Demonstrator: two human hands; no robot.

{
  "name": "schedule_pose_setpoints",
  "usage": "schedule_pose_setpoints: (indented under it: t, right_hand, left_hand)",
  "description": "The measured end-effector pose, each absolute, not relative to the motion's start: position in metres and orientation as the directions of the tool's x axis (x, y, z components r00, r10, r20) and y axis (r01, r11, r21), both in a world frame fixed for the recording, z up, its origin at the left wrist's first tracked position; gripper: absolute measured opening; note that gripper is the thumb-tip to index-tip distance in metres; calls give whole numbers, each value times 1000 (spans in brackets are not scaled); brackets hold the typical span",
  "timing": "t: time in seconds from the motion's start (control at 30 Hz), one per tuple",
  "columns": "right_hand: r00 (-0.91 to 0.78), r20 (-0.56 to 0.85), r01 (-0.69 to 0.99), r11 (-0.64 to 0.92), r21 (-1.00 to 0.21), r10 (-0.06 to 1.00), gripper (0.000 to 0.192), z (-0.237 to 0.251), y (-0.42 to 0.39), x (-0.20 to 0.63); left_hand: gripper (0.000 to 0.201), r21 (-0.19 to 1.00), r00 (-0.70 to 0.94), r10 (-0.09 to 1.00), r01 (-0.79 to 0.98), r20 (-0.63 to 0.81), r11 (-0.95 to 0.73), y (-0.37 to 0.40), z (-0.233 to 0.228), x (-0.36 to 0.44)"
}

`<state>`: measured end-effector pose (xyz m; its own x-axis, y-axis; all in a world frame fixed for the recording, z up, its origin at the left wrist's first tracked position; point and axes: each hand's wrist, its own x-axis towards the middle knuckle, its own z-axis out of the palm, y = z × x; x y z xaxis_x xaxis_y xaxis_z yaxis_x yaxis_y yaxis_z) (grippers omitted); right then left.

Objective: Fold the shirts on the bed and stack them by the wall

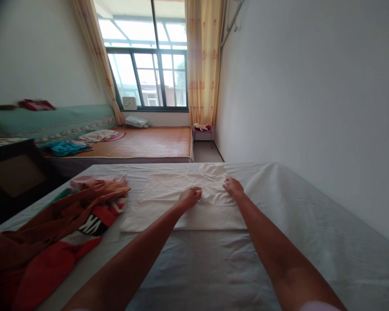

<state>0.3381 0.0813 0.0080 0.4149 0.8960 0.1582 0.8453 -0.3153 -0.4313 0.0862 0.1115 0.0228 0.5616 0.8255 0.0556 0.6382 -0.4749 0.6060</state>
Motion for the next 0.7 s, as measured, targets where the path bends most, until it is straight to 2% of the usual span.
schedule_pose_setpoints:
  t: [0.2,0.33,0.43,0.53,0.57,0.63,0.7]
  right_hand:
    - [410,213,797,-235,-556,887,29,18,79,338]
    - [405,242,744,-164,-648,882,31,29,61,338]
    - [354,218,568,-24,-823,910,28,31,34,339]
    - [258,174,347,77,-935,950,18,25,4,344]
    - [226,143,349,57,-936,964,14,21,-5,347]
    - [200,87,453,-13,-891,976,8,15,-18,351]
    - [274,126,638,-82,-766,953,12,11,-23,354]
  left_hand:
    - [51,633,484,871,649,85,-422,116,16,99]
    - [63,697,470,867,567,165,-440,114,18,98]
    - [45,693,521,798,455,302,-559,110,15,89]
    - [23,606,601,684,380,412,-699,105,6,77]
    - [22,579,623,658,373,423,-726,103,2,74]
    - [23,535,657,625,376,423,-757,98,-2,70]
    - [26,501,657,607,378,447,-778,92,-2,68]
